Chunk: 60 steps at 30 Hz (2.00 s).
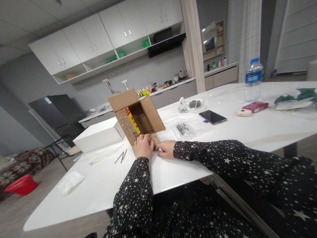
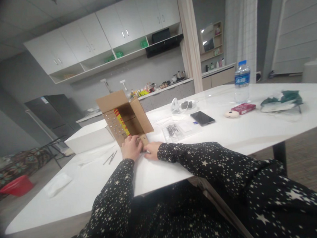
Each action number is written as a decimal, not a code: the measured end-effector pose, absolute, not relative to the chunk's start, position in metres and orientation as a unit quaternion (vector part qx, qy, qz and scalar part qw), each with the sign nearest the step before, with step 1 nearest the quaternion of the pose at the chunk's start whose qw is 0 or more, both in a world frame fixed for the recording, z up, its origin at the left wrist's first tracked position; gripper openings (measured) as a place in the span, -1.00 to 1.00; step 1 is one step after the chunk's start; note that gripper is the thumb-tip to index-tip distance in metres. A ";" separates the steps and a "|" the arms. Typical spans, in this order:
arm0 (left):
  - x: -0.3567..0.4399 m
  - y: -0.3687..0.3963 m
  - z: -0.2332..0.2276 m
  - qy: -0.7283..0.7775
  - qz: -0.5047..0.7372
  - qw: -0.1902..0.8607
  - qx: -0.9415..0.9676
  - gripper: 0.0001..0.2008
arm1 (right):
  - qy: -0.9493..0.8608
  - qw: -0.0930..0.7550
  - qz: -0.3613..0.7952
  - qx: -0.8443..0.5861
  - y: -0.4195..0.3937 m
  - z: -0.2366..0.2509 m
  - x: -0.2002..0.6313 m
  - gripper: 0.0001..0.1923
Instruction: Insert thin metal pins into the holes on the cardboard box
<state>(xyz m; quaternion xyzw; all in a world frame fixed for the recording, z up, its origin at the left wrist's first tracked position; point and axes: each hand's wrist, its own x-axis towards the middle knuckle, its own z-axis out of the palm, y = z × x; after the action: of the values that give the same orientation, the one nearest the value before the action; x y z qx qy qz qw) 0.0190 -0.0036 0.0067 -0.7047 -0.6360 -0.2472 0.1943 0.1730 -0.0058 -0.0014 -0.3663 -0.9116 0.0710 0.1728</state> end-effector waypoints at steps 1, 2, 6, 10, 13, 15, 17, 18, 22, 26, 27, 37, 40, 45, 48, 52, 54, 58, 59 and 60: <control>0.019 -0.003 0.006 -0.635 -0.242 0.196 -0.707 -0.76 | -0.912 0.173 0.070 -0.365 -0.006 -0.001 0.173 -0.65; 0.019 -0.002 0.005 -0.633 -0.237 0.196 -0.710 -0.77 | -0.912 0.173 0.069 -0.365 -0.006 -0.001 0.173 -0.65; 0.019 0.000 0.004 -0.624 -0.227 0.201 -0.720 -0.79 | -0.915 0.172 0.063 -0.360 -0.007 -0.001 0.172 -0.65; 0.020 0.000 0.004 -0.613 -0.223 0.212 -0.728 -0.79 | -0.913 0.174 0.062 -0.362 -0.005 -0.003 0.172 -0.64; 0.021 0.000 0.003 -0.600 -0.219 0.210 -0.740 -0.77 | -0.914 0.176 0.064 -0.359 -0.004 -0.005 0.172 -0.64; 0.021 0.001 0.003 -0.596 -0.216 0.210 -0.745 -0.76 | -0.914 0.177 0.064 -0.358 -0.003 -0.005 0.172 -0.65; 0.021 0.002 0.002 -0.589 -0.217 0.215 -0.748 -0.75 | -0.914 0.180 0.064 -0.358 -0.004 -0.005 0.172 -0.66; 0.021 0.002 0.001 -0.584 -0.218 0.220 -0.750 -0.74 | -0.914 0.180 0.065 -0.358 -0.004 -0.005 0.172 -0.66; 0.020 0.002 0.001 -0.559 -0.206 0.243 -0.766 -0.71 | -0.913 0.176 0.065 -0.363 -0.006 -0.003 0.172 -0.67; 0.020 0.000 0.003 -0.542 -0.188 0.255 -0.779 -0.70 | -0.915 0.176 0.062 -0.358 -0.007 -0.001 0.173 -0.67; 0.020 -0.001 0.004 -0.536 -0.183 0.256 -0.784 -0.71 | -0.915 0.176 0.062 -0.357 -0.007 -0.001 0.173 -0.67; 0.020 0.001 0.005 -0.520 -0.179 0.253 -0.796 -0.72 | -0.917 0.183 0.064 -0.348 -0.004 -0.005 0.172 -0.66; 0.018 0.002 0.005 -0.503 -0.171 0.249 -0.810 -0.73 | -0.918 0.181 0.062 -0.347 -0.004 -0.004 0.172 -0.66; 0.015 0.004 0.003 -0.484 -0.172 0.237 -0.825 -0.74 | -0.917 0.175 0.065 -0.353 -0.005 -0.003 0.173 -0.67; 0.015 0.005 0.003 -0.483 -0.174 0.240 -0.824 -0.73 | -0.916 0.179 0.066 -0.354 -0.005 -0.003 0.172 -0.67; 0.015 0.005 0.003 -0.488 -0.166 0.240 -0.822 -0.72 | -0.916 0.181 0.062 -0.352 -0.004 -0.005 0.172 -0.67; 0.016 0.006 0.003 -0.491 -0.165 0.239 -0.821 -0.72 | -0.918 0.179 0.060 -0.349 -0.003 -0.005 0.172 -0.67; 0.015 0.005 0.003 -0.493 -0.168 0.233 -0.822 -0.72 | -0.918 0.180 0.055 -0.349 -0.003 -0.005 0.173 -0.67; 0.015 0.005 0.003 -0.493 -0.170 0.229 -0.822 -0.72 | -0.918 0.179 0.054 -0.349 -0.003 -0.005 0.173 -0.67; 0.015 0.005 0.003 -0.493 -0.173 0.227 -0.822 -0.72 | -0.919 0.178 0.054 -0.349 -0.003 -0.005 0.173 -0.67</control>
<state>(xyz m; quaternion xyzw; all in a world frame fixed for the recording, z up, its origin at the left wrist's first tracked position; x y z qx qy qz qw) 0.0154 0.0052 0.0027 -0.8220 -0.4928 -0.1730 0.2272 0.1729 -0.0033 -0.0048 -0.3488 -0.9185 0.0539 0.1782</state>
